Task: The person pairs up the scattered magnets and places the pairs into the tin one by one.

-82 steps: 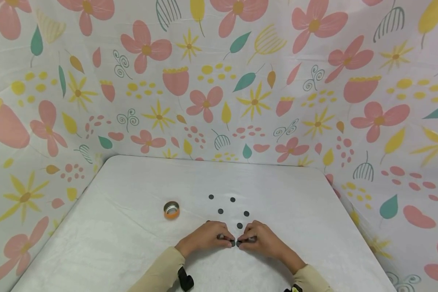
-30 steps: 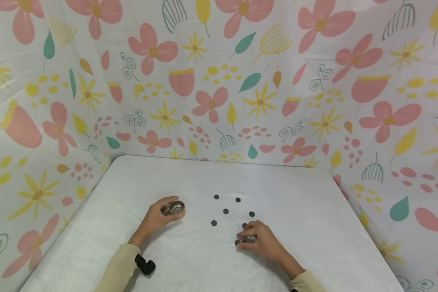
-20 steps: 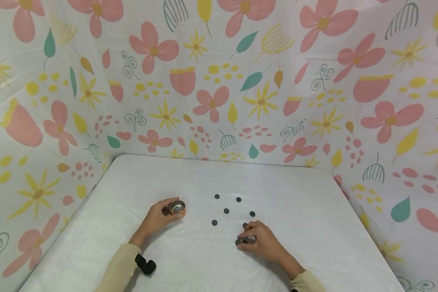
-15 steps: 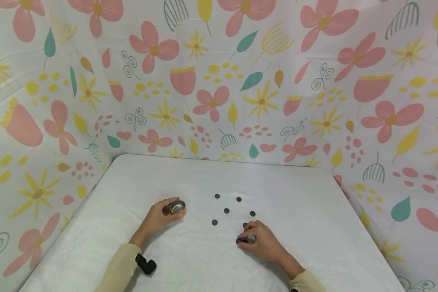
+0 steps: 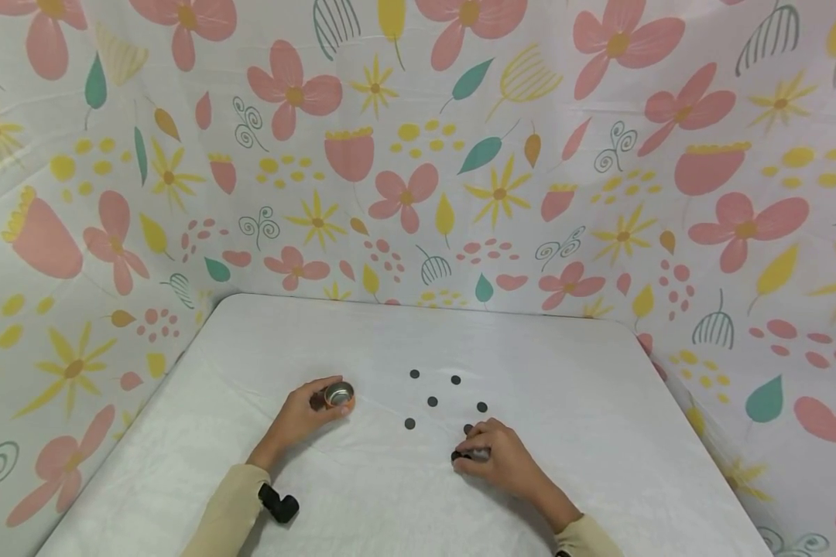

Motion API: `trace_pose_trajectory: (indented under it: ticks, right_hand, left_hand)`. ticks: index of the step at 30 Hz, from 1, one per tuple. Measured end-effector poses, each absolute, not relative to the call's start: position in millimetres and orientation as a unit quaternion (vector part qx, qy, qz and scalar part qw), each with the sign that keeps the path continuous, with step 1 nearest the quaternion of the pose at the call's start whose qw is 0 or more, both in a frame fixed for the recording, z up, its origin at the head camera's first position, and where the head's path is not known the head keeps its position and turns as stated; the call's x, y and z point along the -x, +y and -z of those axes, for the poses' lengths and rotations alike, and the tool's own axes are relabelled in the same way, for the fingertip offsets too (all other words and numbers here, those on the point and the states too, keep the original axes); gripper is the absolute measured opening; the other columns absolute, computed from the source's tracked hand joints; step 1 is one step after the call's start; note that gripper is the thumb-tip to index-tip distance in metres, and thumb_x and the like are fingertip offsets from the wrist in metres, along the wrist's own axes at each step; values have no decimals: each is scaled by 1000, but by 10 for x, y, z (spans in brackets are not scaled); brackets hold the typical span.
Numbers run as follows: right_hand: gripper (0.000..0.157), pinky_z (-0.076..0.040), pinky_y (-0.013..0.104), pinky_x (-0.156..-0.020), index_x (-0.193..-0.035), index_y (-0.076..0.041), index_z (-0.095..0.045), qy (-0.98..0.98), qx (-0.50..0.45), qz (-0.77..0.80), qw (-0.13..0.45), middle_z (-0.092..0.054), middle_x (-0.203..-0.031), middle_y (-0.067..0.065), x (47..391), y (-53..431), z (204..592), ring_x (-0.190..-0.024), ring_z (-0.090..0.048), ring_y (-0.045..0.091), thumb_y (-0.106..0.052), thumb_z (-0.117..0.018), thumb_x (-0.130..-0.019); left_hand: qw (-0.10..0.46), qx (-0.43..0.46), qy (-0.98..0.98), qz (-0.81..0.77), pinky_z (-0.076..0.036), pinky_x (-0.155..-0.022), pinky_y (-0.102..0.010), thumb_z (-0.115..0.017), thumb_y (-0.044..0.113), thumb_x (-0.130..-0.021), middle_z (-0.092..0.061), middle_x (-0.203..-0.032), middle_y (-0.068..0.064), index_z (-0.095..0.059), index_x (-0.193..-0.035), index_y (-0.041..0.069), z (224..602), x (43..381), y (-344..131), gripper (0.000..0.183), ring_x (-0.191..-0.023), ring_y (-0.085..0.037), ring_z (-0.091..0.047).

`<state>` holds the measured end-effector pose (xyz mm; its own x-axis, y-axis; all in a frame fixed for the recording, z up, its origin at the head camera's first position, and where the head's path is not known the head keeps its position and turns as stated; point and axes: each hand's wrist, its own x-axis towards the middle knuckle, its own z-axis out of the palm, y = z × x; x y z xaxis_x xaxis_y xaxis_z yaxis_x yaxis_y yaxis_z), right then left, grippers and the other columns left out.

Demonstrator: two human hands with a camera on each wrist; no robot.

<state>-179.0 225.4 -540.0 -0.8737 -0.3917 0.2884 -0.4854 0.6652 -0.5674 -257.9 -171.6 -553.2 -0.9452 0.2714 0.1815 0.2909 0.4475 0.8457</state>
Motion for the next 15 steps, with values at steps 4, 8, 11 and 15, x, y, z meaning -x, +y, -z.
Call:
trace_pose_trajectory:
  ticks: [4, 8, 11, 15]
  right_hand:
    - [13, -51, 27, -74, -88, -23, -83, -904, -250, -334, 89, -68, -91, -16, 1780, 2249, 5369, -86, -56, 3, -27, -91, -78]
    - [14, -52, 25, -73, -86, -23, -83, -902, -257, -333, 100, -68, -90, -16, 1766, 2266, 5337, -85, -57, 2, -22, -92, -75]
    - [16, -53, 24, -73, -86, -22, -83, -900, -261, -333, 103, -69, -90, -17, 1762, 2285, 5318, -85, -57, 1, -21, -93, -74]
    - [17, -53, 24, -72, -86, -22, -83, -897, -268, -334, 108, -69, -90, -16, 1770, 2310, 5308, -85, -57, 1, -19, -93, -73]
  left_hand:
    - [12, 168, -851, 498, -53, -82, -27, -84, 40, -85, -66, -131, -9, -61, -142, 14, 5540, 2577, -1726, 67, -97, -16, -62]
    - [9, 168, -850, 500, -53, -82, -27, -84, 39, -85, -65, -131, -8, -61, -143, 14, 5552, 2579, -1734, 67, -98, -17, -62]
    - [6, 167, -848, 502, -53, -84, -27, -84, 39, -86, -64, -134, -8, -60, -143, 14, 5563, 2584, -1738, 67, -102, -17, -62]
    - [3, 164, -847, 506, -53, -88, -28, -84, 40, -86, -63, -137, -7, -60, -143, 17, 5573, 2598, -1743, 67, -109, -18, -63]
